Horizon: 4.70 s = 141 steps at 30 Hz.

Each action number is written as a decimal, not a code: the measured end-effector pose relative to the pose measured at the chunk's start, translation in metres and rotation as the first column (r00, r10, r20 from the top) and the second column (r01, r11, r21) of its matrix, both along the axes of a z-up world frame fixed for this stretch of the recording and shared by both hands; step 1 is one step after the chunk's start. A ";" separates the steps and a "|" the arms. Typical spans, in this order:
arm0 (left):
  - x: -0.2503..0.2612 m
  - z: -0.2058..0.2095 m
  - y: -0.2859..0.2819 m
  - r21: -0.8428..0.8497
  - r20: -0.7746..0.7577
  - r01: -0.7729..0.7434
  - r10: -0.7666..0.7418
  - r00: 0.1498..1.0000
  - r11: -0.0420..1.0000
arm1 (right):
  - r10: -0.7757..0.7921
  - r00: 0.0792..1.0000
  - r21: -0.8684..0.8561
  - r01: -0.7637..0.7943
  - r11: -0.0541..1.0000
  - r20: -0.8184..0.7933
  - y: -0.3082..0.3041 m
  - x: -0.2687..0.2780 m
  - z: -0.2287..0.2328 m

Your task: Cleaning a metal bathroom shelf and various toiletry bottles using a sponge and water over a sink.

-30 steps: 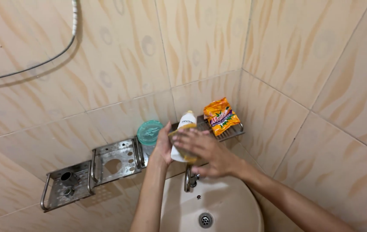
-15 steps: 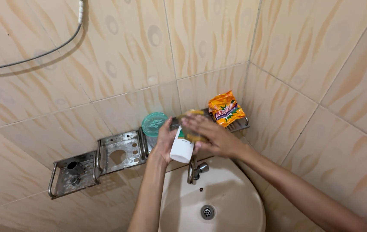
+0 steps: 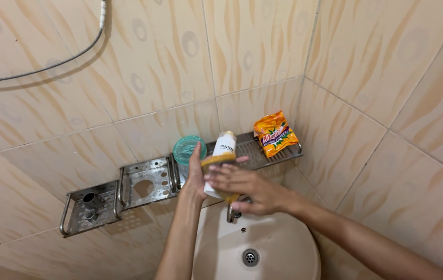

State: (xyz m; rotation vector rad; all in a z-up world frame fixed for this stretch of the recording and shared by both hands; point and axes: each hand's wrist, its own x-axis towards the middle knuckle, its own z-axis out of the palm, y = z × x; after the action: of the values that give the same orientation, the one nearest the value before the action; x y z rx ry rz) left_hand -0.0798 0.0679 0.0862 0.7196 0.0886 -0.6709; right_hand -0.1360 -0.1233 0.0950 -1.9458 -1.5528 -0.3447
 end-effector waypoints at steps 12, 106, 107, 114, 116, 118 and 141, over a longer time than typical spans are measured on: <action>0.008 -0.015 -0.024 -0.004 0.067 -0.061 0.061 0.996 0.998 | -0.221 0.972 0.095 0.212 0.973 0.086 -0.001 0.012 -0.022; -0.043 -0.107 0.314 0.289 0.953 -0.893 0.020 0.301 -0.344 | -0.143 0.638 0.506 0.709 0.491 -0.756 0.288 -0.053 -0.141; -0.039 -0.110 0.316 0.308 0.943 -0.881 -0.009 0.333 -0.360 | -0.137 0.637 0.514 0.714 0.475 -0.759 0.293 -0.050 -0.138; -0.022 -0.121 0.323 0.450 0.826 -0.813 -0.175 0.536 -0.368 | -0.146 0.625 0.489 0.717 0.497 -0.767 0.303 -0.046 -0.122; -0.030 -0.111 0.320 0.448 0.843 -0.822 -0.139 0.519 -0.352 | -0.174 0.631 0.482 0.716 0.505 -0.756 0.299 -0.046 -0.123; -0.033 -0.107 0.319 0.444 0.860 -0.832 -0.104 0.500 -0.334 | -0.205 0.638 0.475 0.716 0.512 -0.742 0.294 -0.048 -0.123; -0.054 -0.096 0.270 0.223 0.474 -0.589 0.442 0.762 0.777 | -0.290 0.875 0.499 0.464 0.731 -0.389 0.305 -0.043 -0.045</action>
State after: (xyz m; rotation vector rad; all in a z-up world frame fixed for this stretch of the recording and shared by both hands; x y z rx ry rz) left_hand -0.1340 0.3380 -0.0099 1.1216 0.0360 0.0579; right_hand -0.1794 0.1817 0.0503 -1.6984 -0.7173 -0.6019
